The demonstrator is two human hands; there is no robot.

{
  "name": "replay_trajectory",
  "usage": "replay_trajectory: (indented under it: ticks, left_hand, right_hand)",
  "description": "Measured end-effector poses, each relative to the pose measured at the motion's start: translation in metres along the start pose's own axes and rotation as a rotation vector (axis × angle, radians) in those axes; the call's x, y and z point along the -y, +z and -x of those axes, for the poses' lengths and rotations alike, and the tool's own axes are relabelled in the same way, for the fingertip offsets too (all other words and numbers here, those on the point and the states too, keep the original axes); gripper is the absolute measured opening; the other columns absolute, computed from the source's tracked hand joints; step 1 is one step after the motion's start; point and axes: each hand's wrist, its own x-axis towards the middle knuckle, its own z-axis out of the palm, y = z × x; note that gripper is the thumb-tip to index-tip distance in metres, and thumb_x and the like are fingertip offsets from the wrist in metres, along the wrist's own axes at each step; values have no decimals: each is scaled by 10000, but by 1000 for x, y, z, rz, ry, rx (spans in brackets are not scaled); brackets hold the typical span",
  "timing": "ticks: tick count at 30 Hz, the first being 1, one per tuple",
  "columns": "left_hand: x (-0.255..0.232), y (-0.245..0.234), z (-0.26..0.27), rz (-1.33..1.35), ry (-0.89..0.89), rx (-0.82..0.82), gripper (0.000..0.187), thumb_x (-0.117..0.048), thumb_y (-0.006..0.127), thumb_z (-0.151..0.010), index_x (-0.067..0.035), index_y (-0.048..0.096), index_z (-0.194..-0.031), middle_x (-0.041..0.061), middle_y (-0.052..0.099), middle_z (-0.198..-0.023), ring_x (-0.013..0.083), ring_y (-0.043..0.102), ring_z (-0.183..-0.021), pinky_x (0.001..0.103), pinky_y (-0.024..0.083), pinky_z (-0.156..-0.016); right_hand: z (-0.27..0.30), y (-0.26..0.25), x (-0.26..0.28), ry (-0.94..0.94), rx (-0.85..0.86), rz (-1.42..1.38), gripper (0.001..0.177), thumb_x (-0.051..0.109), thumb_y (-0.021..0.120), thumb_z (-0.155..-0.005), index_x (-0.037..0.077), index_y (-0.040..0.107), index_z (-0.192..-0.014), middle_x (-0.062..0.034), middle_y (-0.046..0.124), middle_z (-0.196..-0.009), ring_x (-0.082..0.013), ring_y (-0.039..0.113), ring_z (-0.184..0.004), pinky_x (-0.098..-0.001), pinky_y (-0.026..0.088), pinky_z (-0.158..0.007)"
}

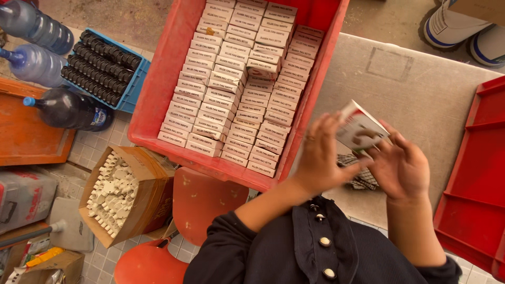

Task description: The person picks up small white boxes one by one from a red crate and wipes them with a cloth before placing them into another red crate.

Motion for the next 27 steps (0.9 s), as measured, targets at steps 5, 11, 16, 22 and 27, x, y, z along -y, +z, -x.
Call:
replay_trajectory:
  ticks: [5,11,16,22,27]
  left_hand:
    - [53,-44,-29,88,-86,-188,839,-412,740,-794,-24,317,-1406,202,474,-1358,397,519,-1242,497,398,-1102]
    - [131,-68,-56,284,-597,-273,941,-452,770,-764,24,297,-1423,290,358,-1362,463,357,-1317,527,288,-1121]
    - [159,-64,-88,419,-1111,-255,1006,-539,708,-787,-114,161,-1517,202,196,-1543,349,204,-1451,560,110,-1161]
    - [183,-44,-100,539,-1192,-383,826,-343,634,-883,-120,174,-1531,215,241,-1538,337,243,-1441,509,196,-1167]
    - [186,-49,-108,544,-1315,-337,738,-386,480,-977,77,206,-1482,317,251,-1505,390,192,-1448,542,181,-1165]
  right_hand:
    - [-58,66,-42,47,-123,30,289,230,526,-901,100,594,-1150,-78,627,-964,-221,595,-867,-341,446,-790]
    - [-168,124,-113,87,-252,43,165,213,585,-859,83,659,-929,79,332,-542,-114,392,-509,-265,338,-515]
    - [-219,148,-153,25,-615,339,685,257,685,-802,-49,395,-1343,-225,412,-1283,-334,491,-1182,-472,456,-921]
    - [-253,140,-169,30,-647,898,396,96,447,-866,-96,504,-1208,-207,602,-1123,-346,607,-1117,-480,487,-876]
    - [-266,146,-169,23,-703,353,626,298,622,-862,0,437,-1381,-265,375,-1460,-377,269,-1418,-478,223,-1139]
